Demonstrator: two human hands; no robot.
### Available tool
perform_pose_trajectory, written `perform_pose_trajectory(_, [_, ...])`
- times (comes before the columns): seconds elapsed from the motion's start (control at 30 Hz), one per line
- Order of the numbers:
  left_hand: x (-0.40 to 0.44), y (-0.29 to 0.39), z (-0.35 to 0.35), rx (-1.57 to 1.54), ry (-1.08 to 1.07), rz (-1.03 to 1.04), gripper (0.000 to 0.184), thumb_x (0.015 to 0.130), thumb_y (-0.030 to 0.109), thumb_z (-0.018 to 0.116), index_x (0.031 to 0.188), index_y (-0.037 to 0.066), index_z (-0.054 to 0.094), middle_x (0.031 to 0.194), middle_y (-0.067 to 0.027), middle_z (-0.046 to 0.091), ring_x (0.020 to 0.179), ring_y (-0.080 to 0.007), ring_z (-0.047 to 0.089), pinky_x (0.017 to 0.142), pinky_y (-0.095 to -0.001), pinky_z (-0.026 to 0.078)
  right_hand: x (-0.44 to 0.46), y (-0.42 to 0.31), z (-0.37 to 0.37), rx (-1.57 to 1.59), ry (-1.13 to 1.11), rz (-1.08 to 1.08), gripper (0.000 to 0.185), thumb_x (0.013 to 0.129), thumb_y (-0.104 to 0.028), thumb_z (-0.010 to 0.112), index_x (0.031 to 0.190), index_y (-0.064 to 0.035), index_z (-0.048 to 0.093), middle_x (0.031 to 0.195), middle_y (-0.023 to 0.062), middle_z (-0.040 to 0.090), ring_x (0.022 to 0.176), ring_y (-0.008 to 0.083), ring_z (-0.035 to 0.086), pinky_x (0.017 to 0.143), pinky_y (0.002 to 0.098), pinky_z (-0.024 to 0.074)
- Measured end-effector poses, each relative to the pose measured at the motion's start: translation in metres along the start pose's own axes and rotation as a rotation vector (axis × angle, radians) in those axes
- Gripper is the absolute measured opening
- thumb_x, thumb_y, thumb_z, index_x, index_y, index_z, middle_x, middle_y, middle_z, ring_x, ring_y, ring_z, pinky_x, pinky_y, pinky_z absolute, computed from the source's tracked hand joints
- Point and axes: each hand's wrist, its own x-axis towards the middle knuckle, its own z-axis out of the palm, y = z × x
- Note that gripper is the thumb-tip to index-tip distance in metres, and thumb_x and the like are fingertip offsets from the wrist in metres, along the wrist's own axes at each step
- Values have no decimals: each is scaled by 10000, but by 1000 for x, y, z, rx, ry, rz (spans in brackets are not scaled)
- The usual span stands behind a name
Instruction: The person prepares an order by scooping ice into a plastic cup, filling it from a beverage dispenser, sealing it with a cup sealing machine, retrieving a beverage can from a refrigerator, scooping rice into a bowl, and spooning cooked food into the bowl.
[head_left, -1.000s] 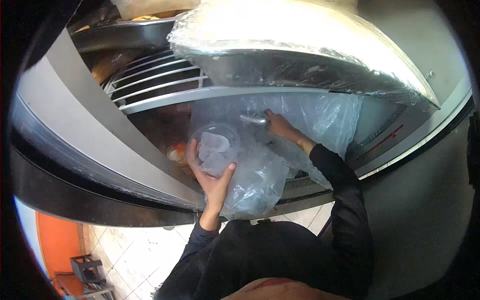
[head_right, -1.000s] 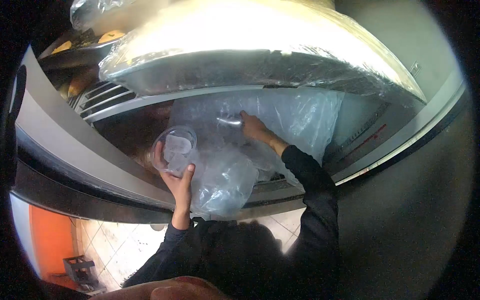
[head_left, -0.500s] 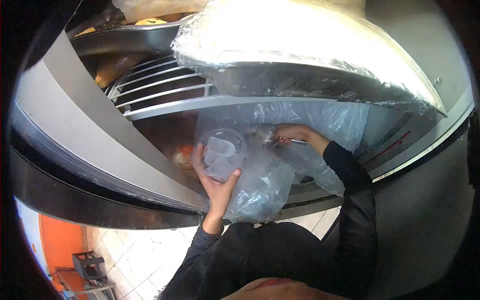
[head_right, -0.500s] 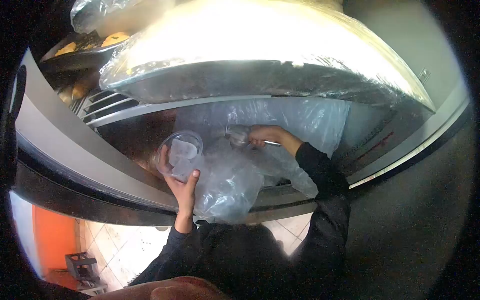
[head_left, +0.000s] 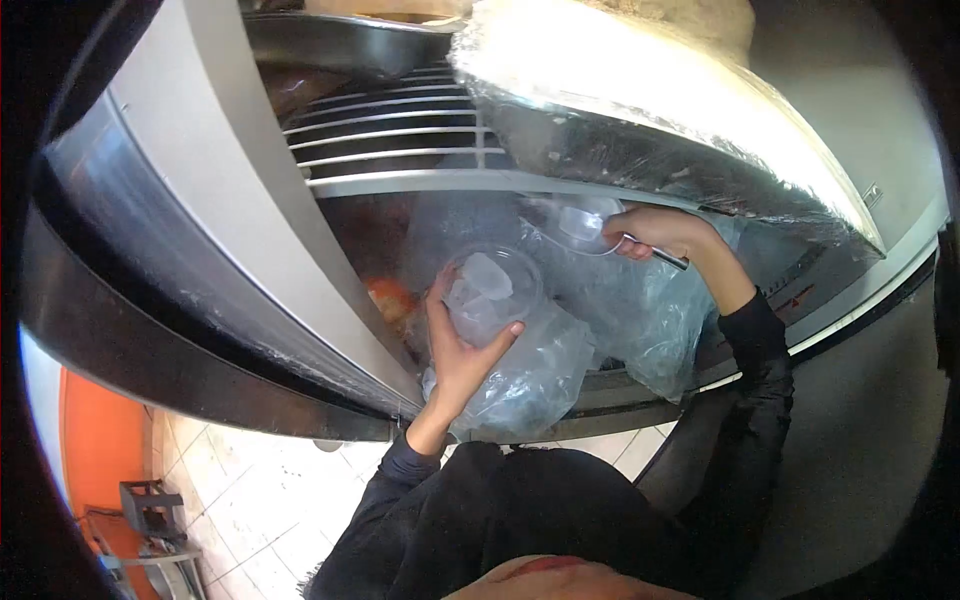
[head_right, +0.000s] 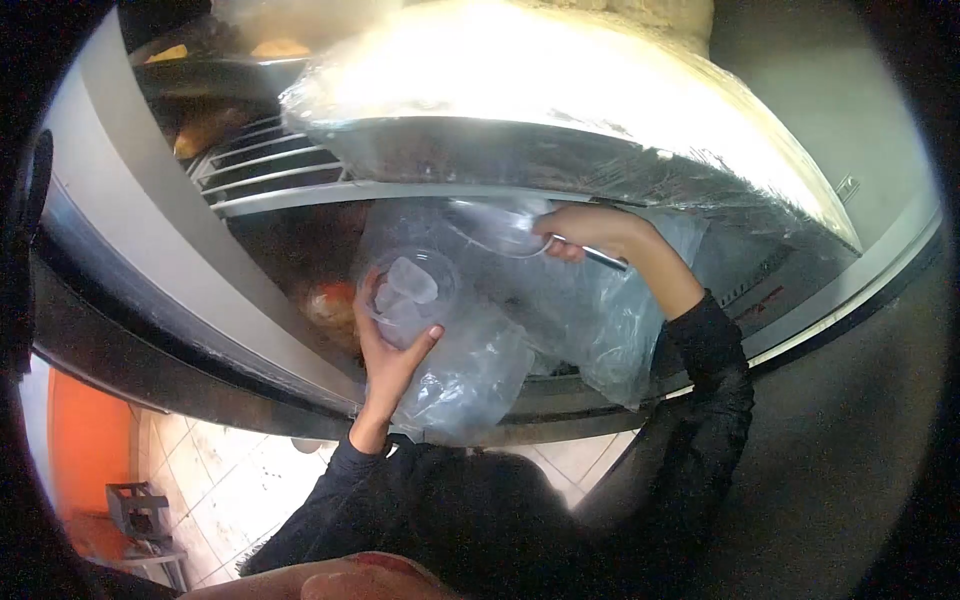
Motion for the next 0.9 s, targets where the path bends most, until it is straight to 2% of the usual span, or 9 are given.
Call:
perform_pose_trajectory(0.17, [-1, -1, 1, -14, -3, 50, 857, 543, 185, 733, 1187, -33, 212, 1118, -165, 340, 1046, -250, 355, 881, -343, 288, -15, -35, 73, -417, 338, -310, 189, 766, -136, 444, 906, -19, 495, 524, 25, 454, 414, 133, 440, 422, 239, 356])
perform_pose_trajectory(0.23, [-2, -5, -1, -11, -8, 22, 862, 540, 193, 736, 1186, -33, 213, 1119, -166, 339, 1047, -249, 355, 880, -341, 290, -19, -37, 92, -726, 504, -780, 258, 781, -149, 433, 989, 1, 455, 696, 195, 556, 630, 295, 560, 562, 373, 431])
perform_pose_trajectory(0.27, [-2, -6, -2, -9, -17, -5, 866, 537, 202, 738, 1185, -32, 213, 1120, -167, 338, 1048, -249, 356, 880, -338, 292, -24, -39, 97, -733, 498, -784, 258, 781, -149, 433, 989, 1, 455, 696, 195, 556, 630, 295, 560, 562, 373, 431])
perform_pose_trajectory(0.4, [-4, -3, -7, 73, 41, 87, 864, 537, 215, 737, 1184, -34, 222, 1127, -170, 334, 1049, -252, 355, 881, -338, 291, -31, -42, 98, -738, 638, -667, 241, 757, -114, 448, 982, -29, 469, 704, 230, 535, 687, 354, 533, 612, 414, 412])
perform_pose_trajectory(0.47, [-8, -5, -11, 60, 106, 241, 874, 520, 226, 744, 1183, -31, 235, 1129, -168, 336, 1050, -256, 356, 880, -346, 294, -32, -41, 90, -752, 807, -551, 290, 760, -152, 484, 1027, -44, 456, 635, 165, 515, 600, 306, 532, 540, 348, 403])
perform_pose_trajectory(0.57, [-5, 0, -12, -67, 30, 43, 888, 494, 233, 752, 1180, -26, 251, 1124, -164, 345, 1050, -262, 360, 877, -351, 301, -15, -18, 65, -801, 928, -701, 284, 765, -177, 487, 1008, -30, 467, 633, 163, 518, 555, 282, 505, 515, 331, 395])
perform_pose_trajectory(0.7, [-13, -2, -18, 58, 87, 242, 902, 469, 232, 755, 1179, -19, 258, 1123, -163, 352, 1039, -265, 376, 873, -355, 313, 12, 11, 34, -908, 700, -398, 287, 764, -201, 490, 976, -8, 483, 746, 187, 550, 675, 335, 547, 622, 373, 415])
perform_pose_trajectory(0.77, [-23, 1, -20, -95, 6, 212, 956, 449, 238, 759, 1193, -29, 220, 1152, -155, 329, 1095, -241, 339, 909, -356, 281, 34, 27, 29, -631, 494, -43, 343, 775, -247, 486, 1031, -20, 460, 767, 156, 571, 722, 300, 562, 672, 377, 416])
perform_pose_trajectory(0.9, [-41, 20, -25, -125, 33, 194, 999, 427, 223, 785, 1205, -14, 205, 1180, -131, 297, 1100, -226, 338, 904, -350, 291, 84, 77, 26, -620, 409, -100, 419, 777, -287, 487, 1108, -38, 419, 832, 148, 573, 802, 271, 556, 717, 368, 415])
